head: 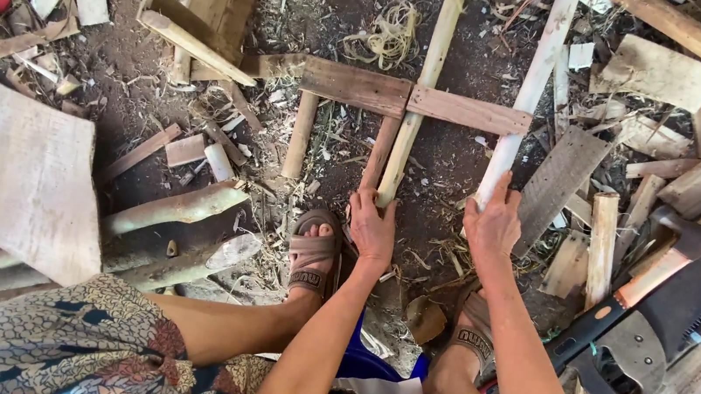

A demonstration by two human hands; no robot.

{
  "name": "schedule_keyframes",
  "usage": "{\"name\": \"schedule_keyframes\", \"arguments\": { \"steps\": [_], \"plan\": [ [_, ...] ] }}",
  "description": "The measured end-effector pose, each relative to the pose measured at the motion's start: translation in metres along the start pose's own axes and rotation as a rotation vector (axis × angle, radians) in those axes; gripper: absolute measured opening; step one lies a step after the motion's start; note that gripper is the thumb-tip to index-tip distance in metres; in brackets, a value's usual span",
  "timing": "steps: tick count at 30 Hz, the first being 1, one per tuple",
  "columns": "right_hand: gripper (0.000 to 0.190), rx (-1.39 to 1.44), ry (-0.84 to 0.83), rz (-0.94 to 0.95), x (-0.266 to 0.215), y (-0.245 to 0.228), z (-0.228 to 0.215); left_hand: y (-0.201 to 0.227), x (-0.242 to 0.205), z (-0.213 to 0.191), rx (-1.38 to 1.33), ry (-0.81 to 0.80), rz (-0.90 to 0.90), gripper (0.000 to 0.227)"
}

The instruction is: The person sits on a low stool on the workshop floor assembling a small wooden frame. They position wooden sticks and planks against a cross-shaped wood structure, hammer nails into the joints, and fit and press pieces together, adjusting the parts as the frame takes shape.

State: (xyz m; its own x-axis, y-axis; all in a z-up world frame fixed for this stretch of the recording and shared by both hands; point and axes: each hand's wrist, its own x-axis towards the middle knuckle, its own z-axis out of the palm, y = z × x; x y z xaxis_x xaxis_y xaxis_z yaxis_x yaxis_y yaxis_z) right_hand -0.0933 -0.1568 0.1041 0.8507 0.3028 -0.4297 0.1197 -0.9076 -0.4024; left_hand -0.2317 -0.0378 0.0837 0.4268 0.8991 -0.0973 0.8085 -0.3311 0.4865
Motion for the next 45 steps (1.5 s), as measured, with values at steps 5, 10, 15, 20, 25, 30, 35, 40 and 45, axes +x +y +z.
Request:
{"name": "schedule_keyframes", "arguments": {
  "steps": [5,10,15,20,25,30,35,40,45],
  "plan": [
    [0.072,-0.013,0.06,-0.028,0.0,0.005,0.007,0.012,-0.002,-0.006,-0.14,0.009,0.0,0.038],
    [0.071,0.004,0.066,-0.033,-0.004,-0.002,-0.003,0.014,0.0,-0.007,-0.186,0.012,-0.026,0.038],
    [0.07,0.004,0.073,-0.043,-0.003,0.001,-0.001,0.01,0.0,-0.001,-0.19,0.038,-0.017,0.04],
    [0.07,0.07,0.003,0.006,-0.008,-0.013,-0.022,0.012,-0.001,-0.003,-0.192,0.04,-0.023,0.033],
    [0.062,0.167,-0.018,0.043,0.003,0.018,-0.005,-0.001,0.006,0.003,-0.081,0.095,-0.001,0.013],
    [0.034,0.021,0.68,-0.149,-0.008,0.033,-0.041,0.0,0.022,0.001,0.058,0.234,-0.028,0.013],
    [0.064,0.069,0.326,0.241,0.001,0.079,-0.022,0.015,0.031,0.0,-0.147,0.211,-0.075,0.012],
    [0.018,0.148,0.483,0.008,0.012,0.11,-0.007,0.006,0.044,-0.003,-0.306,0.257,-0.147,0.011],
    [0.032,0.692,0.1,0.223,-0.017,0.001,-0.084,-0.003,0.079,-0.012,-0.51,0.18,-0.353,0.023]
  ]
}}
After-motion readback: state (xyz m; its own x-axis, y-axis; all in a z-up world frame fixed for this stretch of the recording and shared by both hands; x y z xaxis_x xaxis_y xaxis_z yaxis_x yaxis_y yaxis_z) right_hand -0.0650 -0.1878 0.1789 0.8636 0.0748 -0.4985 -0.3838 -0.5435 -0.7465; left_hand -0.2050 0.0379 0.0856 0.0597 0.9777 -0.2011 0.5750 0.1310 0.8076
